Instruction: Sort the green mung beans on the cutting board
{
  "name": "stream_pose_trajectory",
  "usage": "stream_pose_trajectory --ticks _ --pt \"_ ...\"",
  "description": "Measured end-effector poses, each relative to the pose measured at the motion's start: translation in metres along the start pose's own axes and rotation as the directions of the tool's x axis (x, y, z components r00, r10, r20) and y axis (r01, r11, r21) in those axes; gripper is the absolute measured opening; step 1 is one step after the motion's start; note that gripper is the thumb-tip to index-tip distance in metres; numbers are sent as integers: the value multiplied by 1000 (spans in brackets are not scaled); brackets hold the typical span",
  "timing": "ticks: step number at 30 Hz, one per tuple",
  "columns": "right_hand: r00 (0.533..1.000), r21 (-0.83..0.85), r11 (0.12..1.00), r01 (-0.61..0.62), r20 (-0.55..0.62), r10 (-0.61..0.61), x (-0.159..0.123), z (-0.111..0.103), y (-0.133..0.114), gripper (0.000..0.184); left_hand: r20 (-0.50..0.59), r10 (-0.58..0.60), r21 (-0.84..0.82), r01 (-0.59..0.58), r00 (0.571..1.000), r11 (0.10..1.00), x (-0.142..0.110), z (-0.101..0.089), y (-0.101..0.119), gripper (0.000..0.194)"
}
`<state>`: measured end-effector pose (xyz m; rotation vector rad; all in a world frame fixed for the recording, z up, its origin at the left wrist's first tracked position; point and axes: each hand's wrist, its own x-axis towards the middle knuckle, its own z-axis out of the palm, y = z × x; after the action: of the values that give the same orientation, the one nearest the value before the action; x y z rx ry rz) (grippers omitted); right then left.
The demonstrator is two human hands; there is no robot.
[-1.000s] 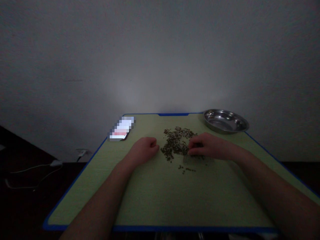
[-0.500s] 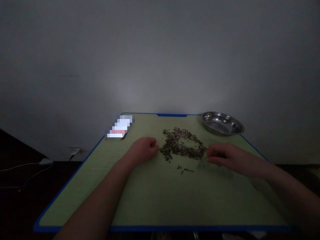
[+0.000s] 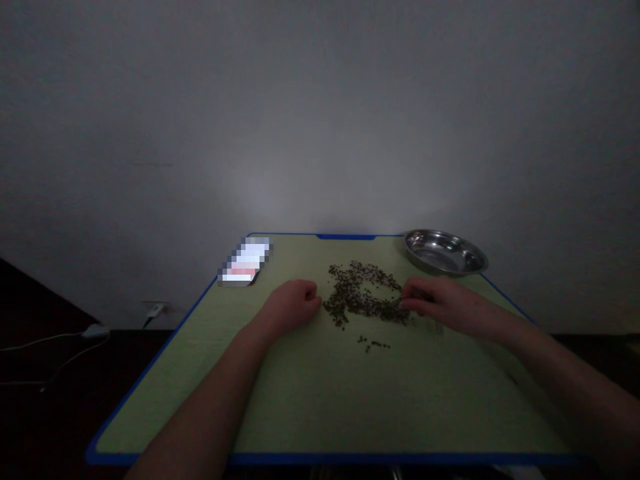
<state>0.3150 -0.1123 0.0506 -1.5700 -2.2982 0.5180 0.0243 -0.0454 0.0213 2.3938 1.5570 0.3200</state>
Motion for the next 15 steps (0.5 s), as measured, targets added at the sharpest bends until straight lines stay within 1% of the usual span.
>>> stream_pose_trajectory --ticks 2,5,7,9,12,15 --pt "998 -2 999 45 36 -45 7 -5 -17 24 -1 -2 -3 2 1000 1000 0 0 1 24" --pt "989 -35 990 134 72 -131 19 -10 -49 18 -20 -9 -21 8 1000 1000 1 0 -1 25" --pt "970 -71 972 226 108 -217 27 -10 -70 11 -59 -42 -28 41 997 999 2 -1 -3 24" --pt "941 -91 945 315 164 -297 33 -6 -86 10 -108 -99 -24 97 989 995 3 -3 -7 23" --pt "897 -84 914 398 244 -368 41 3 -99 14 -159 -146 -12 146 976 989 3 -5 -10 22" --pt "880 -59 909 412 284 -380 49 15 -100 18 -164 -143 -6 144 976 990 3 -6 -11 21"
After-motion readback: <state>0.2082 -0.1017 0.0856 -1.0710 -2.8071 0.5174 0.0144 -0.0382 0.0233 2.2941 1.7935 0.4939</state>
